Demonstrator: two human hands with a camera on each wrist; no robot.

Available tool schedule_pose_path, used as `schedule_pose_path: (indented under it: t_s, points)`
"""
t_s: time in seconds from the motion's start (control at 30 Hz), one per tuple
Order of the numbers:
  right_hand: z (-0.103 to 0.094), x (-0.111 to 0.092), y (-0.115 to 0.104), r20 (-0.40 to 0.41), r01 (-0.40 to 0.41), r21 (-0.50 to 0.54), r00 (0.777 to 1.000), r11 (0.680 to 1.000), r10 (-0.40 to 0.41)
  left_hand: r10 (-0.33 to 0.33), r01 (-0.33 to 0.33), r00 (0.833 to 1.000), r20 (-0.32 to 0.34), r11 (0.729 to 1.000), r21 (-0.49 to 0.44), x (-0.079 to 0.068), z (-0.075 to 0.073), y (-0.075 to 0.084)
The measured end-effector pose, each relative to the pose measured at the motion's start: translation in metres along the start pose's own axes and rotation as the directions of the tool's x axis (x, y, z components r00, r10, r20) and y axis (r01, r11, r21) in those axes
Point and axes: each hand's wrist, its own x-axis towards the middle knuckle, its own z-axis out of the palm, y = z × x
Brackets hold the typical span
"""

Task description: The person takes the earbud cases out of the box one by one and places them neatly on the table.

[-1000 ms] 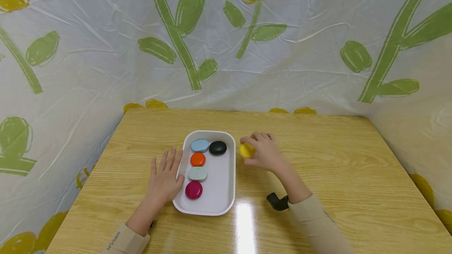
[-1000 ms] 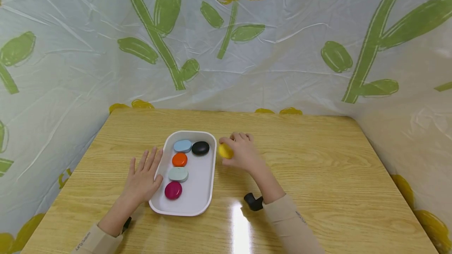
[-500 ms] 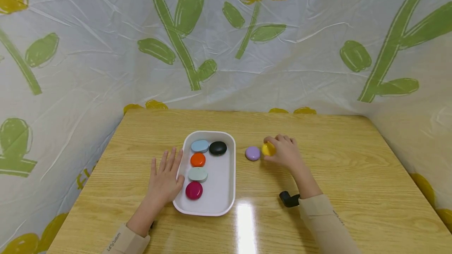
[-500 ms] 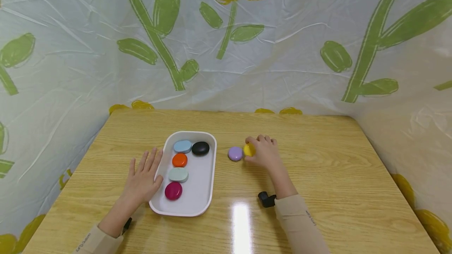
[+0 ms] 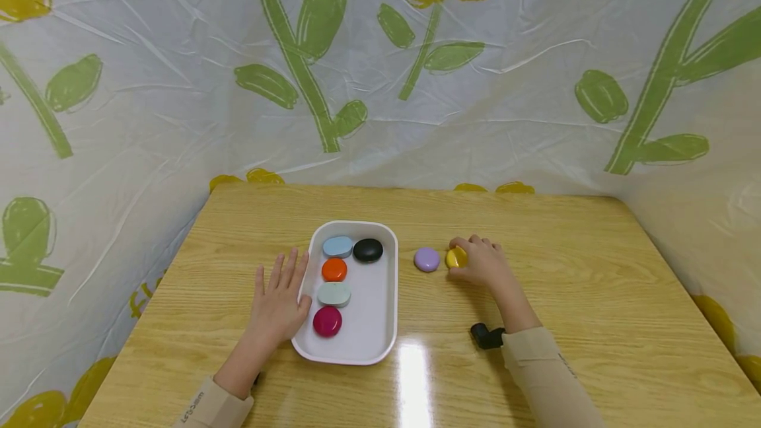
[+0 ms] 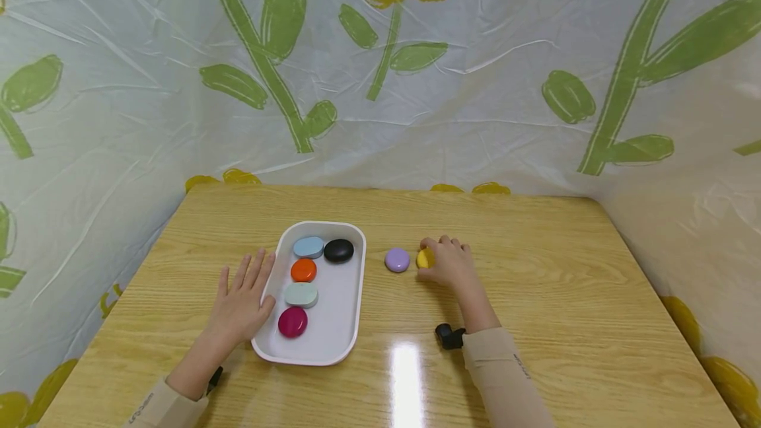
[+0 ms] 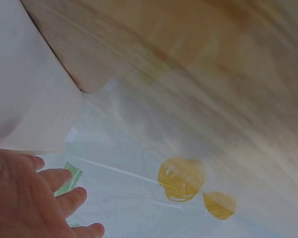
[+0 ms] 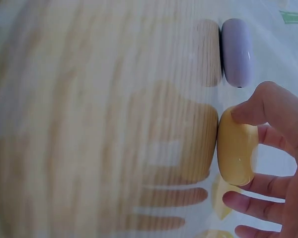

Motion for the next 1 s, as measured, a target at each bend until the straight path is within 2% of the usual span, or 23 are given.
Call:
schedule_pose_path:
  t_s: [0.3,0.67,0.83,0.93,1.0]
  points:
    - [0.001,0.000,0.001,0.039,0.001,-0.009,0.999,1.000,-0.001,-0.002,0.002,1.000,0.001,1.000,0.011,0.000,0.001,0.000]
    - [-0.001,-0.002,-0.003,0.037,0.017,0.013,0.999,1.000,-0.018,-0.005,0.005,1.000,-0.001,1.000,0.007,0.000,0.001,0.000]
    - [-0.005,-0.002,-0.018,-0.070,0.072,0.029,0.995,0.997,-0.070,-0.005,0.005,1.000,0.001,1.000,0.007,0.000,0.001,-0.001]
    - [-0.008,0.001,-0.034,-0.164,0.136,0.047,0.978,0.990,-0.127,-0.006,0.006,1.000,0.001,1.000,0.006,0.000,0.001,-0.001]
    - [-0.011,0.002,-0.046,-0.225,0.191,0.049,0.958,0.980,-0.176,-0.006,0.006,1.000,0.002,1.000,0.004,0.000,0.001,-0.001]
